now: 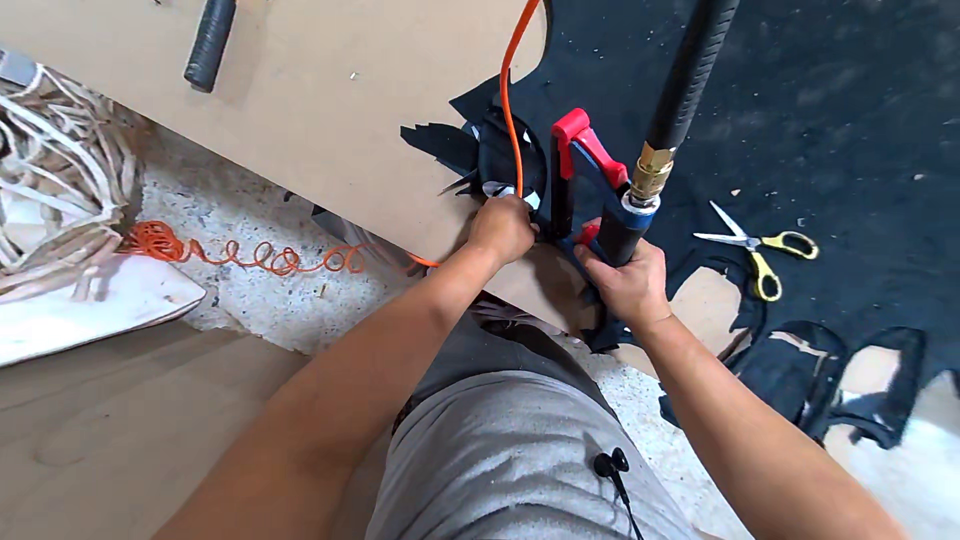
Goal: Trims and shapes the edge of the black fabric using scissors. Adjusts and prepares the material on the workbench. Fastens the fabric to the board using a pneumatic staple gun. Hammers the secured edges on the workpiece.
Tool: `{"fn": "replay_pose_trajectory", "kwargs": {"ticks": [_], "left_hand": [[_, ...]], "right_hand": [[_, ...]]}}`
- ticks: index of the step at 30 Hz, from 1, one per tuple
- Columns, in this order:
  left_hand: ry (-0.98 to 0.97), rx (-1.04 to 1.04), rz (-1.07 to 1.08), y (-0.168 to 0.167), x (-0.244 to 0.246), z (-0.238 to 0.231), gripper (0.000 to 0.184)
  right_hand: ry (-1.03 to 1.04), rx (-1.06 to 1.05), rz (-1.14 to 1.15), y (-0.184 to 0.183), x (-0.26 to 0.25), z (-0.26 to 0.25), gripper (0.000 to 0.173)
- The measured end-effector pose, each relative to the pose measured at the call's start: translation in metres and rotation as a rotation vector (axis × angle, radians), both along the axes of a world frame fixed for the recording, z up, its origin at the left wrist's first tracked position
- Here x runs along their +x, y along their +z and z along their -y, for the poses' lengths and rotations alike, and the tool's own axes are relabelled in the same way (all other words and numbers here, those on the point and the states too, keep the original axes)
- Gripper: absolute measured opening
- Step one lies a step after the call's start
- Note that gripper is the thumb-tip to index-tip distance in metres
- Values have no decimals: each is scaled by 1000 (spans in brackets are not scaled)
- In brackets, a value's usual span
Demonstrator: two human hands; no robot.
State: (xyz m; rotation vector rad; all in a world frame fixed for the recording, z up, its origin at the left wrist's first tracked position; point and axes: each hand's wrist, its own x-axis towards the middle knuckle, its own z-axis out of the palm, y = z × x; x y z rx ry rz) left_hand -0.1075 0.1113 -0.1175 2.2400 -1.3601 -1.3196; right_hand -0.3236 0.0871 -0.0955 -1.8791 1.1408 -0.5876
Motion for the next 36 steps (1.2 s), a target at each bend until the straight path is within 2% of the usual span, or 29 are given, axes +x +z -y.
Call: {"fn": "replay_pose_trajectory", "kwargs": {"ticks": [5, 7, 11, 12, 15, 16, 18, 20, 22, 24, 25, 27, 29, 33, 36], "left_hand": [[81, 1, -47, 4, -1, -10, 31], [75, -23, -27, 7, -2, -14, 30], [70, -119, -46, 16, -4, -51, 32], [72, -125, -57, 21, -2, -62, 32], [78, -57, -72, 37, 1, -94, 30], [86, -80, -39, 40, 2, -101, 28], [97, -228, 65, 40, 5, -103, 24], [22, -370, 141, 42, 5, -89, 24], [-208, -395, 152, 47, -12, -69, 27], [-453, -477, 148, 43, -37, -39, 30], [-469, -556, 170, 38, -46, -18, 31], [-301, -668, 236, 29, -51, 28, 29], [-230, -631, 276, 21, -47, 75, 31], [-531, -609, 398, -13, -46, 109, 52], [-568, -567, 429, -42, -47, 108, 52]], "right_hand": [[-56, 122, 51, 6, -12, 1, 34], [-122, 199, 127, 14, -35, -2, 46], [-309, 380, 389, 32, -105, -24, 56], [-345, 440, 378, 37, -120, -29, 54], [-459, 576, 111, 47, -145, -37, 35], [-494, 558, 76, 46, -149, -43, 33], [-528, 331, 104, 40, -152, -55, 35], [-472, 111, 217, 37, -150, -49, 41], [-408, 110, 91, 49, -142, -27, 46], [-329, 169, 73, 49, -132, 6, 39], [-327, 188, 139, 42, -125, 22, 34], [-360, 185, 353, 21, -110, 46, 31], [-368, 103, 430, 6, -99, 69, 30], [-320, -3, 355, -13, -82, 94, 26], [-304, -26, 330, -25, -75, 99, 21]]}}
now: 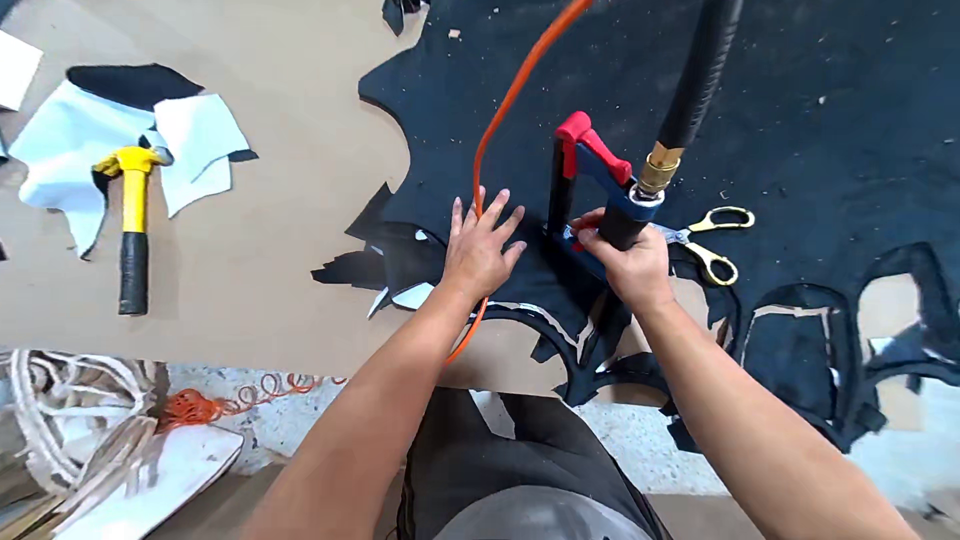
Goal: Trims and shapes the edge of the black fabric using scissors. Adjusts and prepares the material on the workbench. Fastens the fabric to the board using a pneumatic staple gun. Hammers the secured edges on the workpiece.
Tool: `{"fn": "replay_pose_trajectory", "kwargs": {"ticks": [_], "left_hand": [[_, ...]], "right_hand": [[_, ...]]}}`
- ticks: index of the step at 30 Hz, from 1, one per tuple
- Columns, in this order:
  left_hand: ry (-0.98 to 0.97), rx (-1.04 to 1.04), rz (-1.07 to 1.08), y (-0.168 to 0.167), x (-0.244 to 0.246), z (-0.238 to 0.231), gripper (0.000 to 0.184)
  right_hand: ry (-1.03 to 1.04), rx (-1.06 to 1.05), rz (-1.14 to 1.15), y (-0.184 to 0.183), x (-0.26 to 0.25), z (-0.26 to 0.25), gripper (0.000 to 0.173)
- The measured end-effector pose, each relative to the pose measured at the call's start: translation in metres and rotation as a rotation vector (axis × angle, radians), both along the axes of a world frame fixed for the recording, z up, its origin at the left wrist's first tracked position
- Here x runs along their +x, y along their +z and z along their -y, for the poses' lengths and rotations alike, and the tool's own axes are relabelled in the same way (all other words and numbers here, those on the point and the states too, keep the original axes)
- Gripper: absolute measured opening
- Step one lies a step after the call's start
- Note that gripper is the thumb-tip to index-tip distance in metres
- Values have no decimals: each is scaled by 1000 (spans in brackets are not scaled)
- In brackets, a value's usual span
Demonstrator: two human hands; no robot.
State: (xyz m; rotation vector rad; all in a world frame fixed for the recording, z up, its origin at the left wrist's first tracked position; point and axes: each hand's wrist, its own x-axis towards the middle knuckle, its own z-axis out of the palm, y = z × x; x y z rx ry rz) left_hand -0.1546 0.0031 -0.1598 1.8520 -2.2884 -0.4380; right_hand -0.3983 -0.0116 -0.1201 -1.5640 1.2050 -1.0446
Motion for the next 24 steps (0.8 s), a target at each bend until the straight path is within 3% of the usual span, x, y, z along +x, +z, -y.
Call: {"fn": "replay_pose_trajectory", "kwargs": {"ticks": [16, 24], "left_hand": [[-50, -77, -87, -10, 1, -2, 47], [-66, -82, -161, -10, 5, -2, 46]], "right_hand": [[124, -94, 77, -17, -1, 16, 22], [169, -68, -19, -9, -5, 20, 23]]}}
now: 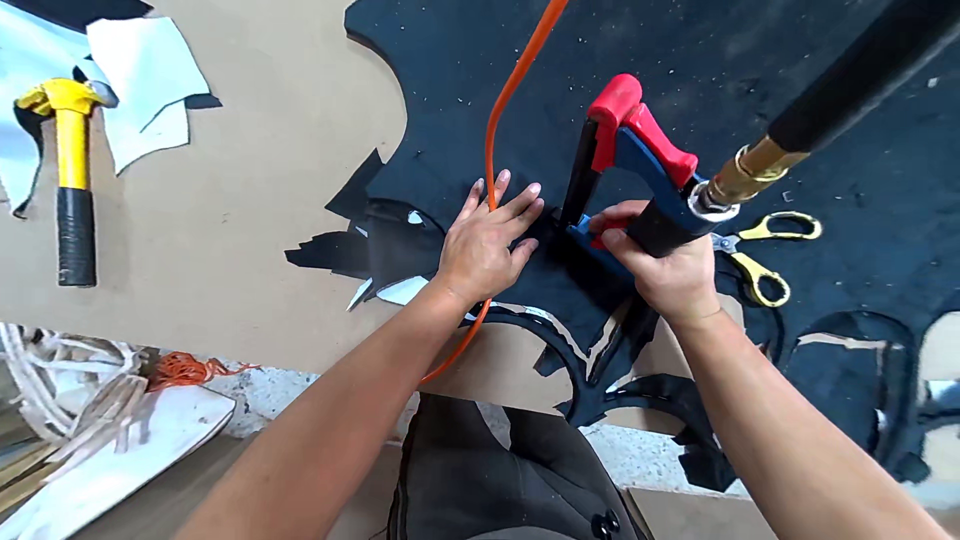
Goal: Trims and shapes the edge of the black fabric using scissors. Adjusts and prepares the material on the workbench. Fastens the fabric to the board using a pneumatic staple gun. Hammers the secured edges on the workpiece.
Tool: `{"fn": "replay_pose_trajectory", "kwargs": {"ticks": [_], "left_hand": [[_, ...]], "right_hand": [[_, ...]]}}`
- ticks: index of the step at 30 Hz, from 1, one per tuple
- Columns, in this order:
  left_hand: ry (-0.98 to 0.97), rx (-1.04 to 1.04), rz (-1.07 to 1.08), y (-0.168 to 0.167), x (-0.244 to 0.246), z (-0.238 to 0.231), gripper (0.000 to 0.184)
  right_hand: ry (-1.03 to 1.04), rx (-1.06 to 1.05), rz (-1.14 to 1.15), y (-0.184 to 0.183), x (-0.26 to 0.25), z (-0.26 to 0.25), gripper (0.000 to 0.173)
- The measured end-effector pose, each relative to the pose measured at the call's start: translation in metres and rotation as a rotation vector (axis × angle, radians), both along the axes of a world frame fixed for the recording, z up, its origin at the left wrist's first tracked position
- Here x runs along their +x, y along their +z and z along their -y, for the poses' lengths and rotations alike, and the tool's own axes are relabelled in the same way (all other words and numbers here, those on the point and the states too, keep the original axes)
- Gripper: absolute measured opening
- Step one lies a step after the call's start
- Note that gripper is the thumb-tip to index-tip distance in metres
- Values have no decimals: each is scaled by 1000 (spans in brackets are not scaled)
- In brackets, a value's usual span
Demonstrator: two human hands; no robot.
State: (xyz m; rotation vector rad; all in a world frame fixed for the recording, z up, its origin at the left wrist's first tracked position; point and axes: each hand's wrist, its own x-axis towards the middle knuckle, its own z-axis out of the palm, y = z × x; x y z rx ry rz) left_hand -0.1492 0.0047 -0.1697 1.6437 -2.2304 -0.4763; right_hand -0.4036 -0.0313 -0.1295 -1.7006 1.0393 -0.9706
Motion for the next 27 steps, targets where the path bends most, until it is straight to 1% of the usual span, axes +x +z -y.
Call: {"fn": "replay_pose_trajectory", "kwargs": {"ticks": [3, 9, 14, 19, 21, 24, 27], "left_hand": [[-8, -18, -48, -1, 1, -3, 45], [-12, -55, -96, -2, 4, -4, 42], [-13, -49, -113, 0, 4, -5, 41], [-15, -79, -132, -1, 2, -6, 39], [-27, -56, -101, -1, 3, -5, 41], [-42, -5, -64, 3, 3, -3, 44], [-23, -16, -75, 4, 1, -4, 41]], "right_hand": [[4, 4, 58, -2, 4, -10, 23], [6, 2, 78, 0, 12, -23, 24], [-8, -22, -35, 9, 17, -21, 23], [-14, -31, -223, 19, 20, -24, 24], [-11, -10, -176, 19, 18, -29, 23], [-25, -25, -74, 11, 19, -39, 24], [-28, -45, -71, 7, 27, -40, 23]]}}
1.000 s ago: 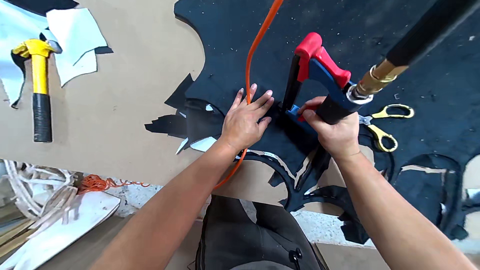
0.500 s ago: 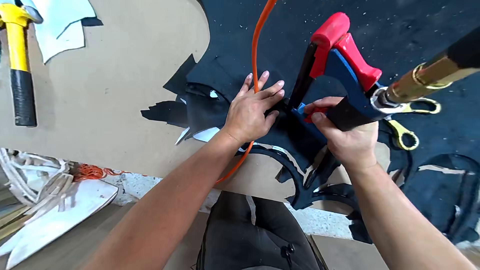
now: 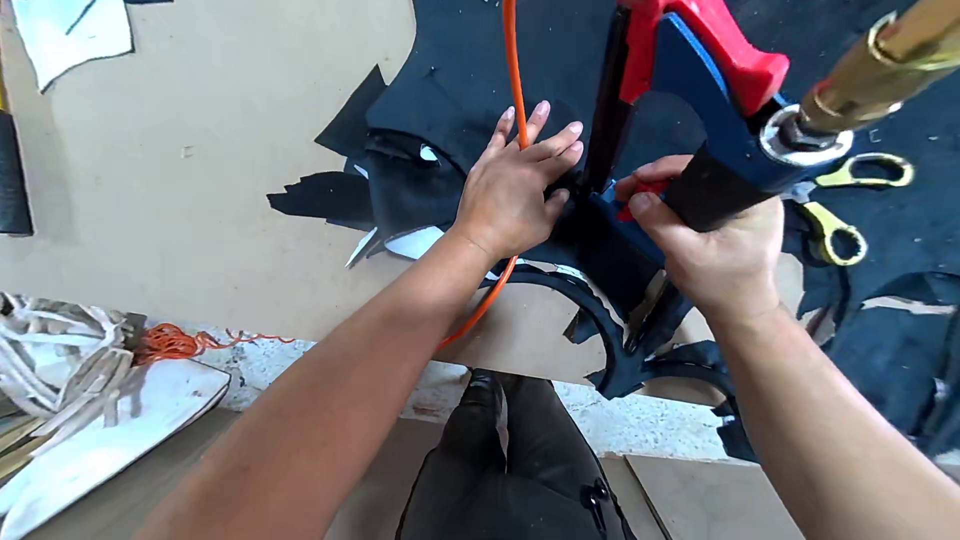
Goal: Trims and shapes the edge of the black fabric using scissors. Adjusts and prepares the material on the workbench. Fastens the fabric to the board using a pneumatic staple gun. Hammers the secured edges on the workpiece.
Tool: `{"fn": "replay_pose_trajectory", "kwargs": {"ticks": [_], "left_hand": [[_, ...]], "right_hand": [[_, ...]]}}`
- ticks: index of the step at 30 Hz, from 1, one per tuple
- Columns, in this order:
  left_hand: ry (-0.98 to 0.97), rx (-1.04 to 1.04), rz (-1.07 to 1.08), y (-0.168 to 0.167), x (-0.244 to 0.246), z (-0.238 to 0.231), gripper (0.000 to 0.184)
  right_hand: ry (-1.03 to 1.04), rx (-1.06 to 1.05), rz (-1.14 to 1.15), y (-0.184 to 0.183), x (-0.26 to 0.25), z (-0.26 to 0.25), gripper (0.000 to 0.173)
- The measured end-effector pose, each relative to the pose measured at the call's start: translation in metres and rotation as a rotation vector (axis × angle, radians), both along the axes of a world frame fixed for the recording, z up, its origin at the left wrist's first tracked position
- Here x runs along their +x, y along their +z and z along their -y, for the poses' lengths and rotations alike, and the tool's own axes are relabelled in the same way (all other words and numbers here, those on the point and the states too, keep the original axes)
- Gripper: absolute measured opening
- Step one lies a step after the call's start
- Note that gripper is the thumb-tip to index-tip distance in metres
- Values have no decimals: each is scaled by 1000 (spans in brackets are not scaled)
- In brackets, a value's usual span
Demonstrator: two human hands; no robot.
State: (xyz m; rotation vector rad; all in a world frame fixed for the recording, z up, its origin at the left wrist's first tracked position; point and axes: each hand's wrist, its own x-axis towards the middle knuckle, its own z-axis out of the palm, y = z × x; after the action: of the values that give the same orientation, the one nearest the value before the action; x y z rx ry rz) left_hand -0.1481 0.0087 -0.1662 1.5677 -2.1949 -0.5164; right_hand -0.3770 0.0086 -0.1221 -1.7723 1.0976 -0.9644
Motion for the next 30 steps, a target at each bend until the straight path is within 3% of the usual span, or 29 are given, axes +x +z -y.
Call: {"fn": "replay_pose_trajectory", "kwargs": {"ticks": [11, 20, 25, 30], "left_hand": [[15, 36, 45, 1, -3, 0, 42], [-74, 6, 73, 2, 19, -16, 51], [29, -69, 21, -13, 27, -34, 45], [15, -135, -81, -17, 28, -33, 38]], "right_hand": [[31, -13, 138, -18, -7, 4, 22], [107, 24, 84, -5, -13, 8, 25], [136, 24, 120, -6, -1, -10, 23], [111, -55, 12, -10, 2, -21, 25]]}}
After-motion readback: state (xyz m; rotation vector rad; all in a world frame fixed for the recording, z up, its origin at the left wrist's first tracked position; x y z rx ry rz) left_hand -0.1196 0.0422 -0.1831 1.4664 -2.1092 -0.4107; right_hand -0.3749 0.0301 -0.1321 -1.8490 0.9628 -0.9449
